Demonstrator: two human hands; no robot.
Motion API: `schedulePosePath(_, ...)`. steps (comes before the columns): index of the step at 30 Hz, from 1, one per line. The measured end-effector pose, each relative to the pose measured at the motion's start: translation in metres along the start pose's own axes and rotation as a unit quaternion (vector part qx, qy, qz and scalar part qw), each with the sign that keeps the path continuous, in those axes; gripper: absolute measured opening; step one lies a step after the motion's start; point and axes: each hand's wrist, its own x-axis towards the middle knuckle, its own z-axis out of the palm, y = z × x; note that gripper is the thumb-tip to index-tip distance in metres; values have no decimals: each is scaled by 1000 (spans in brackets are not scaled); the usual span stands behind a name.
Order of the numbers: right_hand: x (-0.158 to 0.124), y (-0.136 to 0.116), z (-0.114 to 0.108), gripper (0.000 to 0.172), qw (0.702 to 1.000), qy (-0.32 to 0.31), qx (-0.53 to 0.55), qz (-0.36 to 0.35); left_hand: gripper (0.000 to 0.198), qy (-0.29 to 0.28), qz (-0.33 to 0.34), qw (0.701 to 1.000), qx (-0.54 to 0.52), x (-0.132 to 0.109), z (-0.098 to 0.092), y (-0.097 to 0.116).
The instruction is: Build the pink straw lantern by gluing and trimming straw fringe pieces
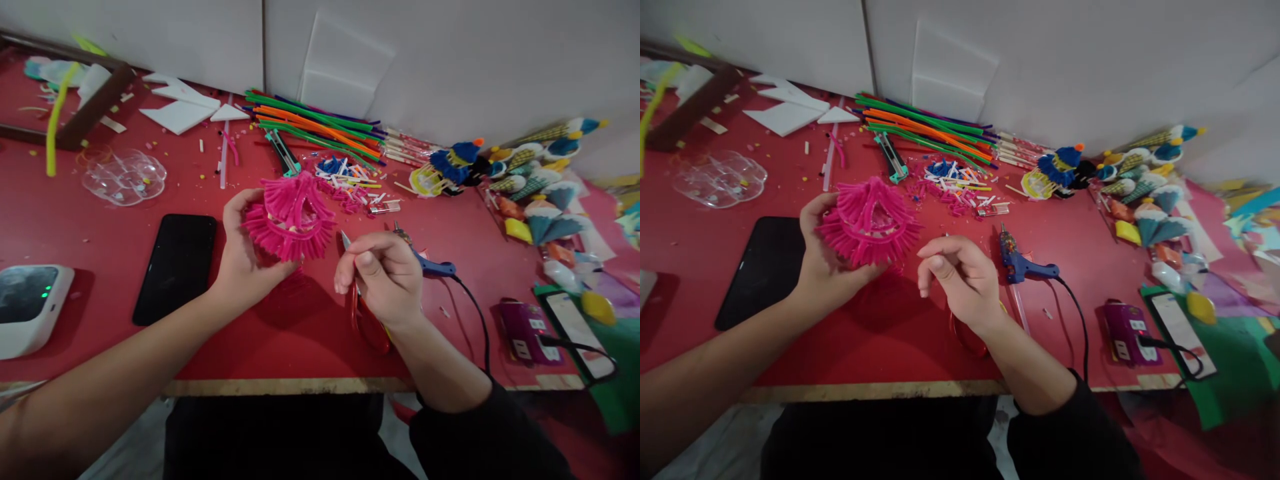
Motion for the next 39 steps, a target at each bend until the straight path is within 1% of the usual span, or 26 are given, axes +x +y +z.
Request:
schedulePosePath(4, 2, 1, 1, 8, 999, -5, 34, -30, 102, 2, 29, 999, 24, -1, 0, 2)
schedulePosePath(6, 1, -1, 2, 16, 999, -9, 44, -23, 105, -10, 46, 998, 28, -1, -1, 3)
schedulePosePath(8, 0, -4, 3, 21, 999, -8, 51, -1, 106, -22, 65, 997, 29, 0, -3, 5)
schedulePosePath(10, -2, -7, 4, 19, 998, -2, 64, 14, 107, -30, 86, 995, 35, 0, -3, 6)
schedulePosePath(12, -3, -9, 4, 13, 997, -1, 75, 8, 110, -30, 110, 993, 37, 1, -3, 6)
schedulePosePath(15, -4, -13, 4, 11, 997, -9, 76, -4, 114, -15, 134, 990, 43, -1, -1, 5)
schedulePosePath(18, -4, -18, 4, 14, 996, -28, 87, -1, 116, 20, 145, 987, 68, -5, 2, 3)
schedulePosePath(20, -4, -21, 3, 15, 994, -49, 97, -9, 109, 41, 145, 986, 66, -7, 3, 1)
schedulePosePath(22, -5, -23, 2, 17, 991, -78, 106, -21, 98, 49, 142, 987, 53, -9, 4, 0)
schedulePosePath(24, -6, -25, 1, 19, 989, -97, 111, -21, 96, 50, 148, 986, 52, -9, 4, 0)
schedulePosePath(26, -7, -26, 0, 19, 989, -94, 115, -13, 101, 51, 156, 984, 63, -7, 4, 1)
schedulePosePath(29, -6, -28, 0, 16, 991, -73, 113, -8, 109, 54, 166, 982, 70, -3, 4, 3)
schedulePosePath(32, -5, -29, -1, 18, 994, -62, 90, -27, 112, 43, 174, 982, 61, -1, 5, 4)
schedulePosePath(35, -3, -29, -1, 27, 993, -70, 76, -60, 117, 4, 171, 984, 50, -2, 6, 6)
schedulePosePath(37, -2, -29, 1, 28, 992, -69, 73, -78, 118, -22, 152, 987, 38, -4, 6, 8)
schedulePosePath(39, -2, -29, 2, 24, 992, -58, 67, -84, 116, -41, 131, 990, 25, -5, 6, 9)
